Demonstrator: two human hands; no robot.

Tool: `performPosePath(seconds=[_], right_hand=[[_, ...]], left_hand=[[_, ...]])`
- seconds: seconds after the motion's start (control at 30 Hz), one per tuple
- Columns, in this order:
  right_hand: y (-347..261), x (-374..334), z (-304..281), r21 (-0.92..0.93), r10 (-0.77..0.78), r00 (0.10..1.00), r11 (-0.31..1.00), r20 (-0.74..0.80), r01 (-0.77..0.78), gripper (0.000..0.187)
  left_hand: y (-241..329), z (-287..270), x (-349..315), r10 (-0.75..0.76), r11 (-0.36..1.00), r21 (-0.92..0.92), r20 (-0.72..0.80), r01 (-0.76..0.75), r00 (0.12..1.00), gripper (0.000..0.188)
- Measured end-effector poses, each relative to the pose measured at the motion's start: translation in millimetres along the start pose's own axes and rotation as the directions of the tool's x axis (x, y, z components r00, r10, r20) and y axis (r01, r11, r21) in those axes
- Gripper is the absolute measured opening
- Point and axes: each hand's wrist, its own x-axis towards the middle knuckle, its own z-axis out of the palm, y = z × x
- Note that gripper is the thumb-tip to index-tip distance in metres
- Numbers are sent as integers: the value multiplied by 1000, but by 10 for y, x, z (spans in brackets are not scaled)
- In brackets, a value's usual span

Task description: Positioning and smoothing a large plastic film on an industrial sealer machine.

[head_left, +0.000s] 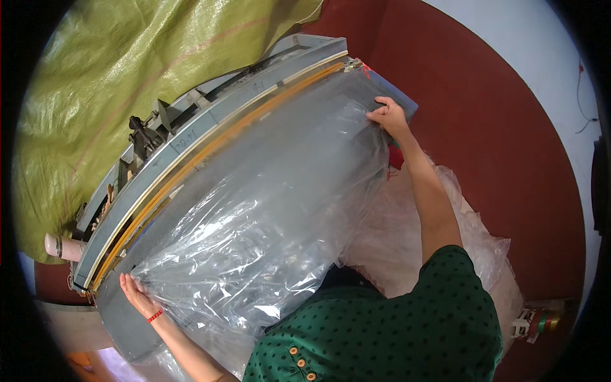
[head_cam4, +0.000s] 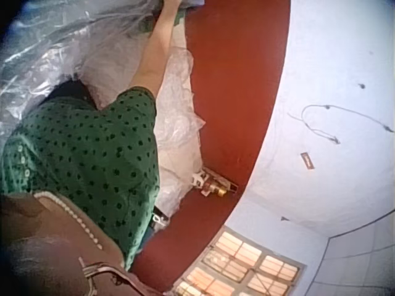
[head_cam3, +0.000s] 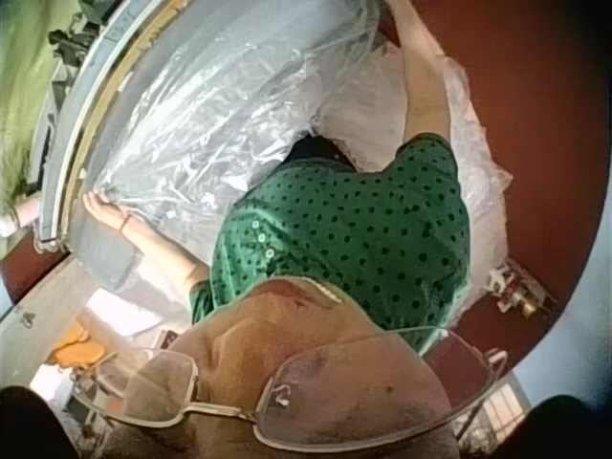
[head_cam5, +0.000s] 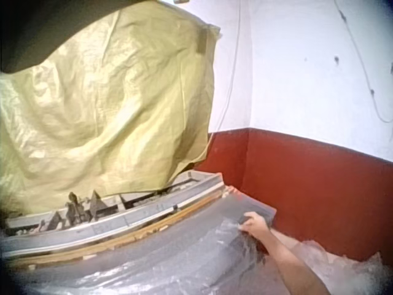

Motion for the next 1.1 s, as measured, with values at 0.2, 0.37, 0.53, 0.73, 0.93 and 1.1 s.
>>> performPosePath(seconds=[0.2,0.37,0.53,0.73,0.93,1.1], right_hand=[[-1140,-101,-96,747,-328,944,617,-41,247,64],[-193,17,-311,54,-135,990,989,-42,137,59],[-23,-274,-272,-81,-13,999,997,-43,9,57],[-382,-460,-325,133,77,997,988,13,-78,56],[-959,-375,-265,552,-262,965,808,26,204,56],[36,-347,-364,22,94,996,995,-11,-93,52]], left_hand=[[-15,-24,25,17,1000,11,-10,-16,1000,26],[-55,-70,59,-1,1000,-24,58,2,998,25],[-45,-172,85,-23,995,-95,101,33,995,22],[-102,-225,179,-79,954,-293,-41,64,996,24],[-61,-136,91,-38,993,-112,-14,37,999,28],[-63,-151,96,-28,988,-150,20,30,999,27]])
